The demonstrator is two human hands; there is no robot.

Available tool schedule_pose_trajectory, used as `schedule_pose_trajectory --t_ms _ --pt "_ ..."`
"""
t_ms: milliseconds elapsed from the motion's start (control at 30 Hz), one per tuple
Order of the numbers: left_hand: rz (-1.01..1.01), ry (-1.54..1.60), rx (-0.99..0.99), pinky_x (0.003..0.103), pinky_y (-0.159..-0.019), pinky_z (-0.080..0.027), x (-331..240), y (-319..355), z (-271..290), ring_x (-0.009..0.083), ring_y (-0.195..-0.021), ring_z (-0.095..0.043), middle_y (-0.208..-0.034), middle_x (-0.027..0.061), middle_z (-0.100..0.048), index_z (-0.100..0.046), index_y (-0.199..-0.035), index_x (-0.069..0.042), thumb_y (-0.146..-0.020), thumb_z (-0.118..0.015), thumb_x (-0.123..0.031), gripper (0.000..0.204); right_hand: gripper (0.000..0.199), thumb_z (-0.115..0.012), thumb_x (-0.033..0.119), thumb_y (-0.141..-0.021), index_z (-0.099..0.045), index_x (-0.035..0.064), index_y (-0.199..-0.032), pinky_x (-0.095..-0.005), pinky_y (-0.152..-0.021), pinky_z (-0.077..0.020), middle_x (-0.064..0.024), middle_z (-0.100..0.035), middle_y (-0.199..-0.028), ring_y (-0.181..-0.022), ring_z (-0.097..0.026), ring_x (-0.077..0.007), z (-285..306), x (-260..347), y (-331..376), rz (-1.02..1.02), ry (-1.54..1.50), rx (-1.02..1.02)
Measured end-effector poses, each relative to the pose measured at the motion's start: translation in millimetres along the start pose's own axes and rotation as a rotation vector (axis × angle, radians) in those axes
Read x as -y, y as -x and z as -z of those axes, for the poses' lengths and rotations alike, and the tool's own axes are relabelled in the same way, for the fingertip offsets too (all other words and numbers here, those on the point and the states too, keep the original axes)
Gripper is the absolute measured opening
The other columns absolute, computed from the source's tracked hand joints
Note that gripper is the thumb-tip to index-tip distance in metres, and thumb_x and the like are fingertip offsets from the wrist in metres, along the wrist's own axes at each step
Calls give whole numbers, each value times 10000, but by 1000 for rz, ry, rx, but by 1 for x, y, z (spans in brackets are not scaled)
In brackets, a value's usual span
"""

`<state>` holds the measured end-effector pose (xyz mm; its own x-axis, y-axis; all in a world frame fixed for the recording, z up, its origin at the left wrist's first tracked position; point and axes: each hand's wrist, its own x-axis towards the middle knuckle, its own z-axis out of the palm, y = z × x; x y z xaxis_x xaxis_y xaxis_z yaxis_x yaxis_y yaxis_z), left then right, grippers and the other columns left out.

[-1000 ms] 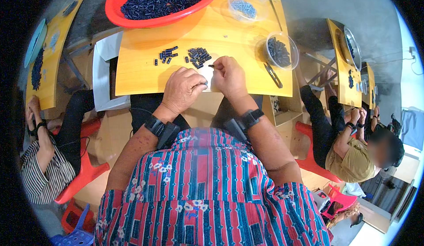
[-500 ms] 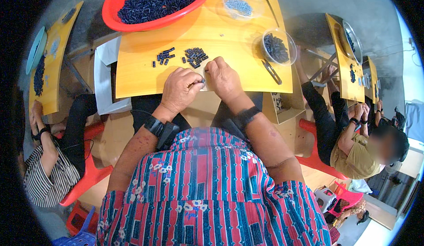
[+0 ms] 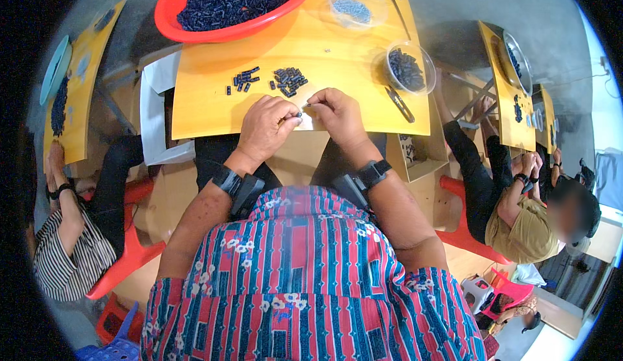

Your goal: The person is assembling small plastic or rubber components by hand.

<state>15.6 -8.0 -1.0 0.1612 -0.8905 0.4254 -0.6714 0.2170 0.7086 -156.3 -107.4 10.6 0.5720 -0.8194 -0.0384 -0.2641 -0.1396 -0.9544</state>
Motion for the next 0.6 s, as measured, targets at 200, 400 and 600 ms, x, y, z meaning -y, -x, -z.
schedule_pose_trajectory --t_ms 200,400,600 --pt "-16 -70 5 424 -729 -476 1 1 -2 294 -811 -586 -778 53 -612 -654 -800 -105 -757 -754 -169 126 89 -634 12 -920 -678 -5 -996 -220 -642 -492 -3 -652 -836 -706 -591 -74 3 8 4 -189 -196 84" --pt "27 -104 56 413 -795 -487 -1 0 0 270 -871 -597 -802 40 -614 -673 -810 -125 -772 -753 -219 130 90 -629 -4 -928 -666 -3 -1010 -221 -631 -495 -11 -647 -840 -691 -584 -72 2 7 1 -173 -211 110" --pt "-10 -60 1 421 -725 -479 -2 0 -1 289 -795 -590 -769 49 -609 -651 -790 -109 -756 -755 -170 126 103 -627 -15 -928 -653 -9 -1028 -227 -636 -502 -14 -644 -840 -693 -584 -78 2 10 1 -227 -247 113"
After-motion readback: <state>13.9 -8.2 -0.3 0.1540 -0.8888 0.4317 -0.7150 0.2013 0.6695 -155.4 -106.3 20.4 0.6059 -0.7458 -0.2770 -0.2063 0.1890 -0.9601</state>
